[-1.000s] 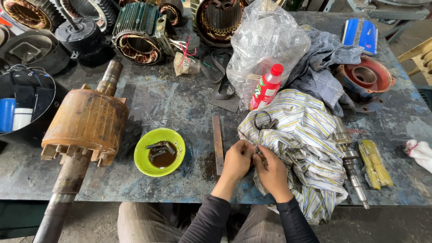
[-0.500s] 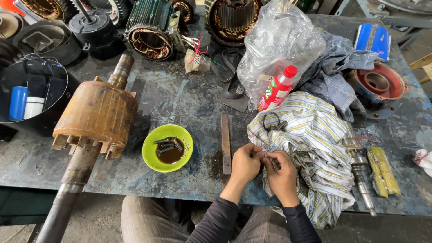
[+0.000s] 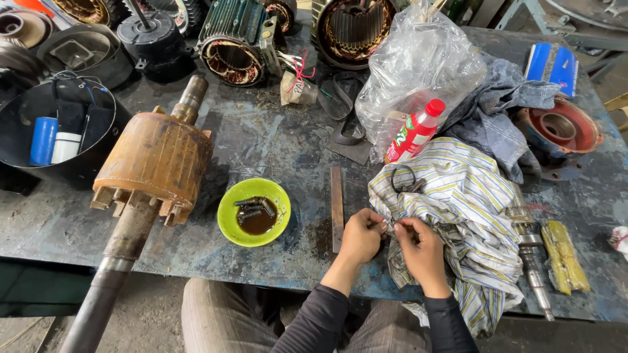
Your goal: Cleaning and filing small metal components at a workbench in an auto repair shop.
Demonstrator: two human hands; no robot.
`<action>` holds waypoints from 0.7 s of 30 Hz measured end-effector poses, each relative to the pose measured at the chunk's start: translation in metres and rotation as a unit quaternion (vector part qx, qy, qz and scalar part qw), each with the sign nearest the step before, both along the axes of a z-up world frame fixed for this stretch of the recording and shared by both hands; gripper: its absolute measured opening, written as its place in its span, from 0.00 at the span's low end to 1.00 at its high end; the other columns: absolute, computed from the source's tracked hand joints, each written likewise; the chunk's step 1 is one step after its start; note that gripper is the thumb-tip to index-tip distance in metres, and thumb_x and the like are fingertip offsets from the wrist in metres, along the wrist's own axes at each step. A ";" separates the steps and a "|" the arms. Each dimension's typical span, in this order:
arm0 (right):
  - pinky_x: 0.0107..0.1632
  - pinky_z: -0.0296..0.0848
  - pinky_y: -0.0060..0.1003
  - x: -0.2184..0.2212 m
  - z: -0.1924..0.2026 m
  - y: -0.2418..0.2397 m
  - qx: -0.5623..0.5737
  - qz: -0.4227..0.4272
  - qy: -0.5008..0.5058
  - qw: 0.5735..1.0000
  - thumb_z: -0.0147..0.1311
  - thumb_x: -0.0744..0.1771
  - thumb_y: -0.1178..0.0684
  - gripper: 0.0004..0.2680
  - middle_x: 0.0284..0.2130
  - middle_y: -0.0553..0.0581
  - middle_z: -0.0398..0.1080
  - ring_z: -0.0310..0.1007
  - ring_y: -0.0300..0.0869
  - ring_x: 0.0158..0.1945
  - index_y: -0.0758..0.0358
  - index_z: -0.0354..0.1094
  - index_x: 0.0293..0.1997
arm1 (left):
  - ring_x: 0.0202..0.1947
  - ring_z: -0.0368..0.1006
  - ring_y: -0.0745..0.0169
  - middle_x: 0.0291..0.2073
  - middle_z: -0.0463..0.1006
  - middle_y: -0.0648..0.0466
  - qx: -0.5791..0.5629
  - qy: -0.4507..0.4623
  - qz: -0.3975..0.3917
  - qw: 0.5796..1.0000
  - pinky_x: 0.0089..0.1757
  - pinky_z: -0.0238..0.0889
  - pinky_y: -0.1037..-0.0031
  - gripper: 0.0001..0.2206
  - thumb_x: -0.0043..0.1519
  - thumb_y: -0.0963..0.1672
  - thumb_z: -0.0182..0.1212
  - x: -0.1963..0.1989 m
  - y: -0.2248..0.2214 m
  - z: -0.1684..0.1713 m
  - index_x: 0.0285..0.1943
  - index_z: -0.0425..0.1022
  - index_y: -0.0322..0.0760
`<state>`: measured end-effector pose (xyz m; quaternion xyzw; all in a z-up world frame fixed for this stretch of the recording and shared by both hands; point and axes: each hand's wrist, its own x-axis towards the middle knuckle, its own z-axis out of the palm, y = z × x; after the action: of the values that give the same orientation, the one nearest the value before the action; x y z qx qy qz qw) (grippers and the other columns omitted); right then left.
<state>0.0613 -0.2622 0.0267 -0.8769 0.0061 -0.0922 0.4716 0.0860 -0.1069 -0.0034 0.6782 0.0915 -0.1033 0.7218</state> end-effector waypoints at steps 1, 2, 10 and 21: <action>0.36 0.75 0.42 -0.001 0.005 0.001 0.000 0.001 -0.001 1.000 0.60 0.71 0.50 0.06 0.27 0.58 0.77 0.76 0.44 0.30 0.59 0.79 0.41 | 0.36 0.82 0.60 0.35 0.83 0.46 0.000 -0.001 0.001 1.000 0.44 0.73 0.67 0.07 0.67 0.39 0.64 0.000 0.001 0.002 0.50 0.78 0.28; 0.35 0.74 0.42 -0.003 0.010 0.000 0.007 0.017 0.013 1.000 0.60 0.71 0.53 0.05 0.28 0.58 0.78 0.75 0.43 0.29 0.60 0.79 0.42 | 0.36 0.81 0.61 0.35 0.83 0.47 -0.001 -0.001 0.000 1.000 0.44 0.72 0.69 0.06 0.67 0.39 0.63 -0.001 0.001 0.004 0.49 0.78 0.29; 0.30 0.67 0.41 -0.003 0.036 0.011 -0.004 0.068 0.012 0.998 0.59 0.69 0.62 0.03 0.21 0.58 0.67 0.63 0.40 0.25 0.67 0.77 0.45 | 0.35 0.82 0.66 0.32 0.84 0.54 0.034 -0.010 0.001 0.999 0.41 0.72 0.73 0.04 0.61 0.41 0.69 -0.005 0.005 0.030 0.42 0.85 0.40; 0.27 0.69 0.39 0.008 0.004 0.002 -0.096 0.088 -0.072 0.989 0.60 0.69 0.59 0.06 0.22 0.54 0.68 0.70 0.46 0.24 0.61 0.74 0.31 | 0.34 0.80 0.64 0.28 0.84 0.55 0.087 -0.005 0.012 0.996 0.41 0.70 0.73 0.03 0.61 0.41 0.68 -0.001 -0.002 0.024 0.39 0.85 0.42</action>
<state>0.0695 -0.2606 0.0304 -0.9064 -0.1136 -0.1132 0.3908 0.0850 -0.1093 0.0209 0.7378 0.1043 -0.0827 0.6617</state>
